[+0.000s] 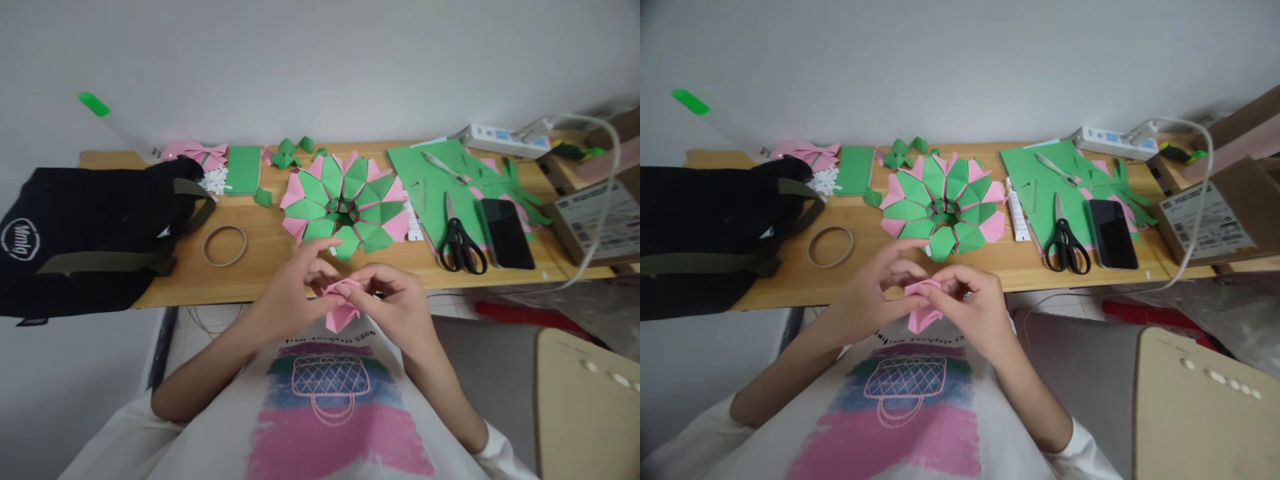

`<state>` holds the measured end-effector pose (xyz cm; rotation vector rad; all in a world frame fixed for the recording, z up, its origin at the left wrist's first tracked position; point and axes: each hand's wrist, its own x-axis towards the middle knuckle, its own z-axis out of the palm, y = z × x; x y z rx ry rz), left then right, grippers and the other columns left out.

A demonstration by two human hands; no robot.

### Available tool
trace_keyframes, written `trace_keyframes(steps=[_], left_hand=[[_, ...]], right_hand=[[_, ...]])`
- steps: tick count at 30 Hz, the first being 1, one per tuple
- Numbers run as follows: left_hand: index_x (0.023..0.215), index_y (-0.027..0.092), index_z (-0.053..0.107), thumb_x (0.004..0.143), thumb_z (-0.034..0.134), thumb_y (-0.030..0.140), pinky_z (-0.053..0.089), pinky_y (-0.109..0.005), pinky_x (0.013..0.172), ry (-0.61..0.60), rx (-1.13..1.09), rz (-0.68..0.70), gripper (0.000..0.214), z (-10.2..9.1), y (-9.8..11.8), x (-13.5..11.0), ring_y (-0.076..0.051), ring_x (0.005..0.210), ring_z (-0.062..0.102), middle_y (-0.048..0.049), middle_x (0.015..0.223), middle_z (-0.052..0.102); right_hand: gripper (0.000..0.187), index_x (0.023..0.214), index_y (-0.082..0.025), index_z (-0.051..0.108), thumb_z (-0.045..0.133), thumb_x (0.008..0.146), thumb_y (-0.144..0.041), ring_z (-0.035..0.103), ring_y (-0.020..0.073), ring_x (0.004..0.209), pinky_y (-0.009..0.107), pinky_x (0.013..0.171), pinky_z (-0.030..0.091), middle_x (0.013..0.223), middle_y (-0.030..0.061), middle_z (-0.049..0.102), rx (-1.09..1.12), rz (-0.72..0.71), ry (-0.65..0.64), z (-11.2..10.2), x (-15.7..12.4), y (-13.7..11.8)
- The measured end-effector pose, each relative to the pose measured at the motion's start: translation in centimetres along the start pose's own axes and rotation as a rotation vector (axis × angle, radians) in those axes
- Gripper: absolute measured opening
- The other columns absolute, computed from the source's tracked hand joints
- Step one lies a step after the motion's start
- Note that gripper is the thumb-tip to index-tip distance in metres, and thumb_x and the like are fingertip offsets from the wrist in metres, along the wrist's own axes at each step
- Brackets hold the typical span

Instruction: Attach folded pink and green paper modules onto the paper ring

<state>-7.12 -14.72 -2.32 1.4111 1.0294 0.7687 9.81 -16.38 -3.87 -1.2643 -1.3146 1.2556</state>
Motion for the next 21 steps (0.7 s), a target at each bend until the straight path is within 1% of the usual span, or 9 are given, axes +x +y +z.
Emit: trace_keyframes(steps=[3,7,11,13,14,16,18,19,21], left_hand=[[0.122,0.021,0.050,0.074,0.068,0.014,0.052,-0.022,0.065,0.067,-0.020,0.051,0.051,0.0,-0.3,0.2,-0.012,0.068,0.065,0.0044,0.074,0.067],[0.122,0.020,0.051,0.076,0.070,0.016,0.053,-0.021,0.066,0.116,-0.057,0.092,0.050,0.0,-1.0,0.2,-0.011,0.069,0.065,0.0034,0.076,0.068],[0.123,0.021,0.053,0.080,0.069,0.016,0.055,-0.023,0.067,0.119,0.081,0.191,0.046,0.4,-1.6,0.2,-0.011,0.069,0.067,0.0027,0.078,0.069],[0.120,0.023,0.057,0.083,0.066,0.015,0.056,-0.026,0.069,0.120,0.186,0.287,0.039,0.5,-1.9,0.3,-0.013,0.070,0.068,0.0018,0.077,0.071],[0.118,0.024,0.059,0.084,0.064,0.014,0.056,-0.028,0.069,0.126,0.227,0.336,0.036,0.5,-2.0,0.3,-0.015,0.072,0.069,0.0013,0.078,0.072],[0.118,0.026,0.059,0.085,0.061,0.011,0.056,-0.030,0.073,0.158,0.259,0.416,0.036,0.4,-2.4,0.5,-0.016,0.076,0.070,0.0006,0.082,0.073],[0.122,0.027,0.057,0.086,0.061,0.009,0.056,-0.030,0.075,0.205,0.240,0.465,0.041,0.3,-2.7,0.7,-0.015,0.080,0.070,0.0006,0.087,0.073],[0.125,0.027,0.055,0.086,0.062,0.009,0.056,-0.030,0.076,0.230,0.225,0.480,0.043,0.3,-2.9,0.8,-0.015,0.080,0.069,0.0007,0.089,0.073],[0.128,0.028,0.052,0.087,0.063,0.011,0.055,-0.030,0.077,0.271,0.200,0.496,0.046,0.3,-3.0,1.1,-0.014,0.080,0.069,0.0010,0.090,0.072]], right_hand=[[0.011,0.076,-0.020,0.070,0.076,0.075,-0.029,0.051,0.0076,0.050,0.021,0.047,0.039,0.057,-0.0042,0.061,0.009,-0.042,-0.045,0.0,0.0,-0.2],[0.012,0.089,-0.025,0.070,0.074,0.078,-0.026,0.060,0.0095,0.061,0.022,0.055,0.048,0.072,-0.0035,0.068,0.107,-0.053,-0.091,-0.8,-0.3,0.8],[0.006,0.087,-0.025,0.071,0.071,0.081,-0.023,0.062,0.0106,0.064,0.023,0.058,0.050,0.072,-0.0025,0.068,0.018,-0.095,-0.092,-2.0,-0.7,2.1],[0.007,0.088,-0.024,0.070,0.067,0.084,-0.020,0.062,0.0119,0.068,0.025,0.061,0.050,0.075,-0.0010,0.068,-0.105,-0.179,-0.067,-2.8,-0.9,2.5],[0.010,0.091,-0.024,0.069,0.065,0.085,-0.018,0.063,0.0127,0.070,0.026,0.063,0.051,0.079,-0.0001,0.068,-0.196,-0.249,-0.032,-3.3,-0.9,2.6],[0.017,0.098,-0.024,0.067,0.063,0.085,-0.014,0.064,0.0149,0.078,0.030,0.070,0.051,0.087,0.0015,0.069,-0.438,-0.452,0.087,-4.4,-0.6,2.6],[0.025,0.105,-0.025,0.064,0.067,0.083,-0.014,0.064,0.0187,0.089,0.035,0.081,0.050,0.095,0.0041,0.069,-0.742,-0.658,0.224,-5.5,0.1,2.4],[0.028,0.107,-0.025,0.063,0.068,0.082,-0.014,0.064,0.0211,0.096,0.038,0.085,0.049,0.100,0.0057,0.068,-0.883,-0.735,0.270,-6.0,0.7,2.3],[0.030,0.109,-0.024,0.062,0.070,0.082,-0.016,0.062,0.0250,0.105,0.041,0.088,0.048,0.108,0.0088,0.068,-1.081,-0.833,0.270,-6.8,2.1,2.0]])
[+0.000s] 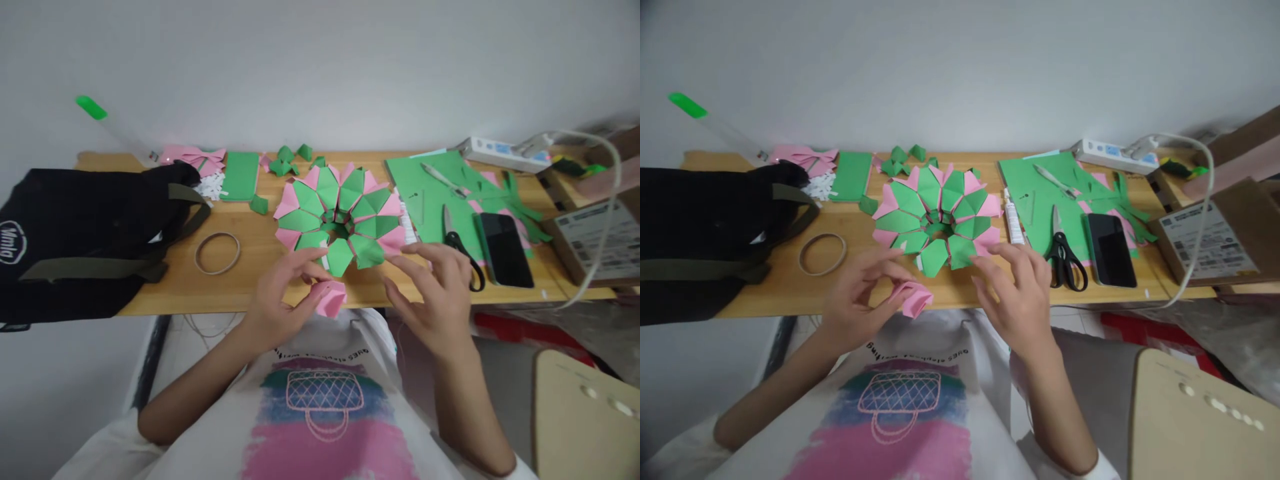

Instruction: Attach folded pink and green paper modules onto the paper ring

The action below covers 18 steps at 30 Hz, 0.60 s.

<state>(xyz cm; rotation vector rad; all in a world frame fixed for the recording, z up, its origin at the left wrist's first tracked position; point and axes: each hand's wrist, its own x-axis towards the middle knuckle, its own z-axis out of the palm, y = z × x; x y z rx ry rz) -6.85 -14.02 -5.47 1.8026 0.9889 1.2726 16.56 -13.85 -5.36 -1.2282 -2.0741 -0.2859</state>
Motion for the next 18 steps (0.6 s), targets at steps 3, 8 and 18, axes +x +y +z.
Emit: trace_keyframes(steps=[3,8,18], left_hand=[[0.129,0.029,0.050,0.087,0.062,0.010,0.056,-0.030,0.079,0.054,-0.011,0.010,0.048,0.4,-0.2,0.5,-0.014,0.082,0.068,0.0010,0.091,0.069],[0.129,0.027,0.050,0.087,0.061,0.008,0.057,-0.028,0.080,0.122,0.020,0.025,0.048,1.1,-0.7,1.2,-0.013,0.083,0.068,0.0003,0.093,0.067],[0.121,0.029,0.058,0.084,0.062,0.006,0.053,-0.036,0.091,0.185,0.233,-0.039,0.043,0.9,-1.0,0.8,-0.019,0.098,0.069,0.0000,0.102,0.073]], right_hand=[[0.024,0.108,-0.024,0.063,0.066,0.085,-0.017,0.059,0.0256,0.114,0.041,0.090,0.048,0.112,0.0081,0.068,0.004,-0.150,-0.099,0.8,1.6,1.7],[0.011,0.097,-0.023,0.068,0.065,0.088,-0.020,0.060,0.0248,0.113,0.043,0.092,0.046,0.102,0.0047,0.073,0.167,-0.228,-0.157,2.0,3.2,3.1],[0.011,0.093,-0.024,0.067,0.069,0.084,-0.017,0.065,0.0211,0.087,0.044,0.087,0.043,0.084,0.0007,0.072,0.282,-0.021,-0.037,2.8,4.0,0.1]])
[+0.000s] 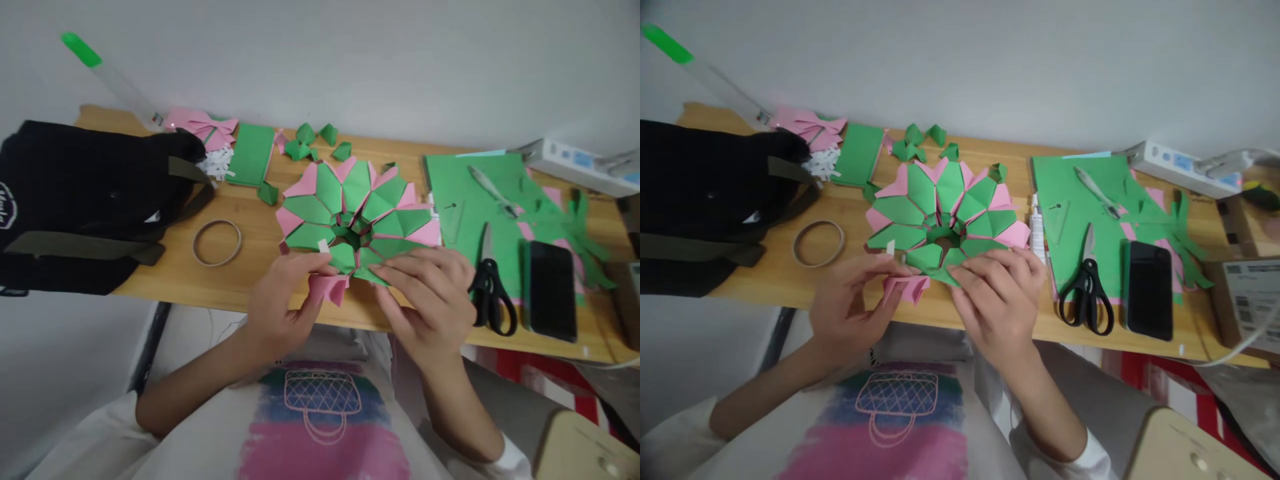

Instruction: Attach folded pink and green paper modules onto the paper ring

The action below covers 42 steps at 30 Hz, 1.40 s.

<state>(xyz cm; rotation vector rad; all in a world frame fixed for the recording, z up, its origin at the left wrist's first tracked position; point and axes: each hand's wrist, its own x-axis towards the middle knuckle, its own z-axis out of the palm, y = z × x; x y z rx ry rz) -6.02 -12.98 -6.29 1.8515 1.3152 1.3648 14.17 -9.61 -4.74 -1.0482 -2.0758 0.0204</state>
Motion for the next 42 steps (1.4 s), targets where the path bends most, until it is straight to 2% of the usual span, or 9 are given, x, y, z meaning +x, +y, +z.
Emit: trace_keyframes(steps=[7,12,17,20,24,28,32,37,42], left_hand=[[0.124,0.038,0.057,0.084,0.063,0.006,0.057,-0.039,0.087,0.018,0.069,-0.025,0.051,-0.3,0.5,-0.4,-0.020,0.098,0.070,-0.0002,0.105,0.073],[0.123,0.035,0.057,0.081,0.066,0.005,0.058,-0.040,0.087,0.055,0.039,-0.048,0.052,0.1,0.7,-0.2,-0.020,0.097,0.069,-0.0012,0.102,0.071],[0.109,0.028,0.060,0.084,0.066,0.011,0.059,-0.025,0.067,0.148,-0.178,-0.221,0.031,0.1,1.6,0.5,-0.012,0.075,0.066,0.0026,0.084,0.062],[0.109,0.024,0.059,0.083,0.065,0.007,0.057,-0.020,0.062,0.150,-0.165,-0.213,0.031,-0.9,2.1,0.6,-0.009,0.071,0.065,0.0026,0.085,0.061],[0.111,0.023,0.060,0.076,0.066,0.002,0.058,-0.025,0.070,0.094,-0.016,-0.069,0.041,-2.6,2.8,0.1,-0.012,0.079,0.066,0.0008,0.090,0.065],[0.120,0.030,0.059,0.076,0.065,0.003,0.060,-0.033,0.077,0.001,-0.003,0.001,0.051,-3.4,3.3,-0.7,-0.018,0.090,0.068,-0.0008,0.100,0.070],[0.123,0.030,0.058,0.075,0.067,0.002,0.062,-0.036,0.082,-0.007,-0.211,-0.029,0.057,-3.5,3.5,-1.7,-0.021,0.098,0.068,-0.0016,0.108,0.069],[0.132,0.027,0.051,0.079,0.071,0.009,0.056,-0.041,0.099,-0.174,-0.587,-0.157,0.059,-4.3,4.1,-1.9,-0.024,0.115,0.064,-0.0060,0.122,0.064],[0.127,0.028,0.055,0.080,0.078,0.028,0.057,-0.041,0.099,-0.168,-0.620,-0.195,0.052,-4.9,4.3,-1.7,-0.023,0.110,0.067,-0.0061,0.114,0.068]], right_hand=[[0.016,0.098,-0.025,0.067,0.068,0.084,-0.017,0.063,0.0231,0.089,0.050,0.093,0.041,0.085,0.0014,0.072,-0.035,0.080,-0.022,0.1,0.0,-1.7],[0.016,0.097,-0.028,0.066,0.068,0.084,-0.018,0.063,0.0221,0.087,0.051,0.099,0.037,0.085,-0.0017,0.072,-0.031,0.128,-0.012,0.4,-0.1,-2.3],[0.015,0.097,-0.026,0.065,0.066,0.085,-0.017,0.063,0.0217,0.093,0.050,0.106,0.034,0.089,-0.0013,0.073,-0.014,0.112,-0.094,0.5,-0.1,-2.5],[0.023,0.105,-0.025,0.064,0.062,0.084,-0.017,0.062,0.0250,0.100,0.054,0.109,0.033,0.097,0.0022,0.072,0.086,0.113,-0.168,-0.3,0.1,-3.2],[0.021,0.104,-0.024,0.065,0.063,0.084,-0.029,0.064,0.0280,0.097,0.055,0.102,0.042,0.095,0.0065,0.072,0.179,0.132,-0.178,-1.5,0.7,-4.9],[0.024,0.104,-0.021,0.064,0.066,0.086,-0.036,0.067,0.0247,0.090,0.042,0.082,0.051,0.093,0.0066,0.073,0.201,0.176,-0.179,-1.6,1.1,-6.7],[0.017,0.106,-0.022,0.063,0.060,0.090,-0.028,0.067,0.0195,0.084,0.036,0.075,0.050,0.090,0.0034,0.073,0.265,0.222,-0.202,-1.2,1.0,-7.7],[0.016,0.104,-0.020,0.064,0.060,0.089,-0.023,0.066,0.0186,0.081,0.035,0.073,0.049,0.088,0.0034,0.072,0.198,0.213,-0.164,-1.7,0.6,-8.4],[0.019,0.105,-0.018,0.065,0.058,0.088,-0.016,0.066,0.0185,0.080,0.036,0.073,0.046,0.087,0.0030,0.073,0.091,0.163,-0.161,-2.3,0.3,-9.0]])
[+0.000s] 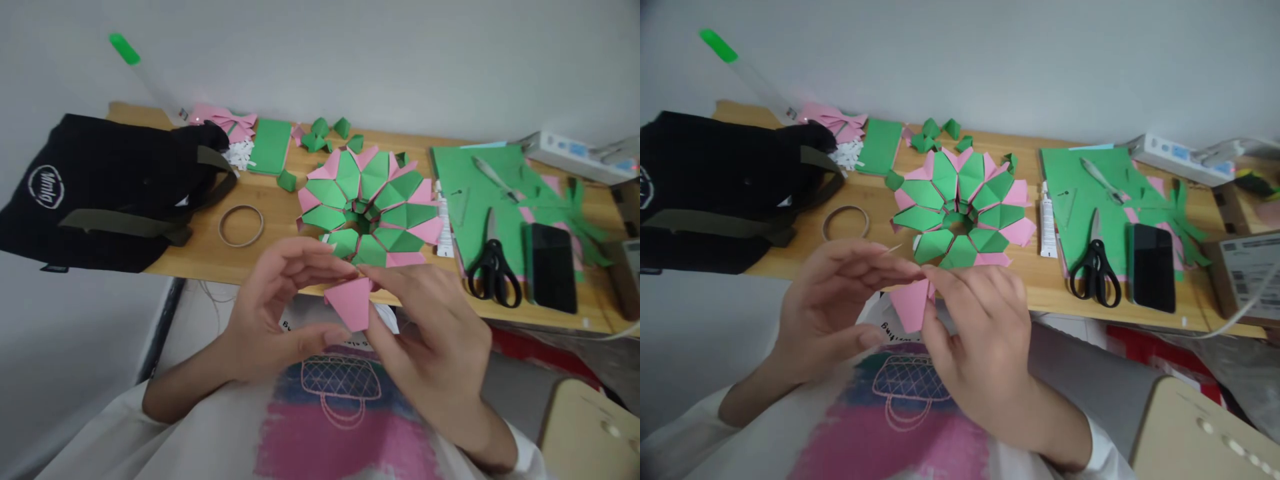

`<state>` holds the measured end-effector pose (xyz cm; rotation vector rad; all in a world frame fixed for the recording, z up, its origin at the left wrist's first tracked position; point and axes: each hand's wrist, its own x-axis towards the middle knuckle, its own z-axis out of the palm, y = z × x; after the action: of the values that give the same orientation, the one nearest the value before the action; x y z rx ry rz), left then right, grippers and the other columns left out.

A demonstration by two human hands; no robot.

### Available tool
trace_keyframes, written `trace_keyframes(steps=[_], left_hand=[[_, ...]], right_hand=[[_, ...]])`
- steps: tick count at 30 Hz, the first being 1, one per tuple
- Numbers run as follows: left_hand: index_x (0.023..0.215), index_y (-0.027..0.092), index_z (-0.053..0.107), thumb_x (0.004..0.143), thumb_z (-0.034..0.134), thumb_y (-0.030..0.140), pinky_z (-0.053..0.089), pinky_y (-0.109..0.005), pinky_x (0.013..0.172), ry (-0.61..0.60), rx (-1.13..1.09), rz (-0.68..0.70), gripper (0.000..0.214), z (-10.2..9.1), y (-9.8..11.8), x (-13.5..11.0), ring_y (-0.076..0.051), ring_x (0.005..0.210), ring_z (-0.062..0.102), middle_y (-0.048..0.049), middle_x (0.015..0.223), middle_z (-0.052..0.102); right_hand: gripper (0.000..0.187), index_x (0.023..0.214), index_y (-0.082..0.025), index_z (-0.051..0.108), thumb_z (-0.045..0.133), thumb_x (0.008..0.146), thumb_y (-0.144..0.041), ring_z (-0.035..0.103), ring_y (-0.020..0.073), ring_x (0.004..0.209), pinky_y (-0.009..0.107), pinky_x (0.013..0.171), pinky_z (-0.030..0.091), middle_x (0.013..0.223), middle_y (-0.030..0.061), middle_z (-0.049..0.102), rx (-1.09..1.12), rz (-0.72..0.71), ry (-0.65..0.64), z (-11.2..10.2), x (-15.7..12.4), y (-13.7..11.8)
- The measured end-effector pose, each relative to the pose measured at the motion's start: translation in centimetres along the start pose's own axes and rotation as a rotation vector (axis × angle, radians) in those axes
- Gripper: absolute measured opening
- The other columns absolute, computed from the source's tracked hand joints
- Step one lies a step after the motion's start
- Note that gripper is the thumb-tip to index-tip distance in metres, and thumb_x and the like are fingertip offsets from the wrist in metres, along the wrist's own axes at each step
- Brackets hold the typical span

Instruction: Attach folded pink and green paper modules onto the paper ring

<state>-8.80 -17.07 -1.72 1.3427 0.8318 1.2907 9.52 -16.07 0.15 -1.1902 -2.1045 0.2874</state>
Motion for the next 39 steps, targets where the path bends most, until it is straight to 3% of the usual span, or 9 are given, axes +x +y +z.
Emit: trace_keyframes(steps=[5,9,15,19,21,39], left_hand=[[0.129,0.034,0.053,0.068,0.087,0.028,0.056,-0.040,0.102,-0.004,0.105,0.004,0.070,0.3,-0.1,-0.4,-0.024,0.113,0.067,-0.0027,0.117,0.069],[0.129,0.033,0.054,0.069,0.086,0.022,0.057,-0.035,0.099,0.023,0.156,-0.001,0.069,0.5,-0.2,-0.7,-0.022,0.110,0.068,-0.0017,0.116,0.070],[0.123,0.031,0.058,0.074,0.083,0.019,0.058,-0.031,0.094,0.017,-0.112,-0.100,0.057,0.1,0.0,-0.1,-0.020,0.106,0.070,0.0007,0.113,0.072],[0.122,0.030,0.057,0.075,0.082,0.019,0.058,-0.032,0.091,-0.019,-0.299,-0.231,0.055,-0.1,0.4,0.2,-0.021,0.105,0.070,-0.0001,0.112,0.074],[0.122,0.029,0.058,0.074,0.082,0.016,0.058,-0.032,0.091,-0.029,-0.337,-0.267,0.055,-0.1,0.5,0.3,-0.021,0.106,0.069,-0.0002,0.111,0.074],[0.119,0.023,0.058,0.072,0.078,0.004,0.057,-0.029,0.088,-0.079,-0.478,-0.320,0.054,0.2,0.8,0.7,-0.018,0.099,0.072,-0.0037,0.106,0.076]], right_hand=[[0.016,0.102,-0.018,0.065,0.058,0.088,-0.016,0.063,0.0182,0.074,0.035,0.071,0.042,0.080,0.0015,0.071,-0.117,-0.033,0.034,-0.1,-0.1,-0.5],[0.015,0.103,-0.018,0.064,0.057,0.090,-0.020,0.061,0.0183,0.072,0.035,0.070,0.039,0.076,0.0009,0.070,-0.193,-0.063,0.021,-0.2,0.0,-1.0],[0.028,0.115,-0.015,0.062,0.064,0.088,-0.020,0.062,0.0176,0.081,0.036,0.075,0.045,0.090,0.0046,0.068,-0.001,-0.068,0.031,-0.8,-0.3,-0.9],[0.025,0.109,-0.015,0.066,0.066,0.084,-0.012,0.061,0.0200,0.087,0.039,0.076,0.048,0.097,0.0080,0.065,0.022,-0.245,0.047,-1.3,-0.6,-0.2],[0.022,0.107,-0.016,0.067,0.066,0.085,-0.012,0.061,0.0203,0.087,0.041,0.078,0.048,0.095,0.0076,0.064,-0.017,-0.299,0.037,-1.6,-0.7,0.0],[0.022,0.102,-0.016,0.069,0.066,0.082,-0.008,0.060,0.0199,0.083,0.045,0.079,0.048,0.095,0.0073,0.064,-0.076,-0.310,0.050,-2.1,-0.7,0.0]])
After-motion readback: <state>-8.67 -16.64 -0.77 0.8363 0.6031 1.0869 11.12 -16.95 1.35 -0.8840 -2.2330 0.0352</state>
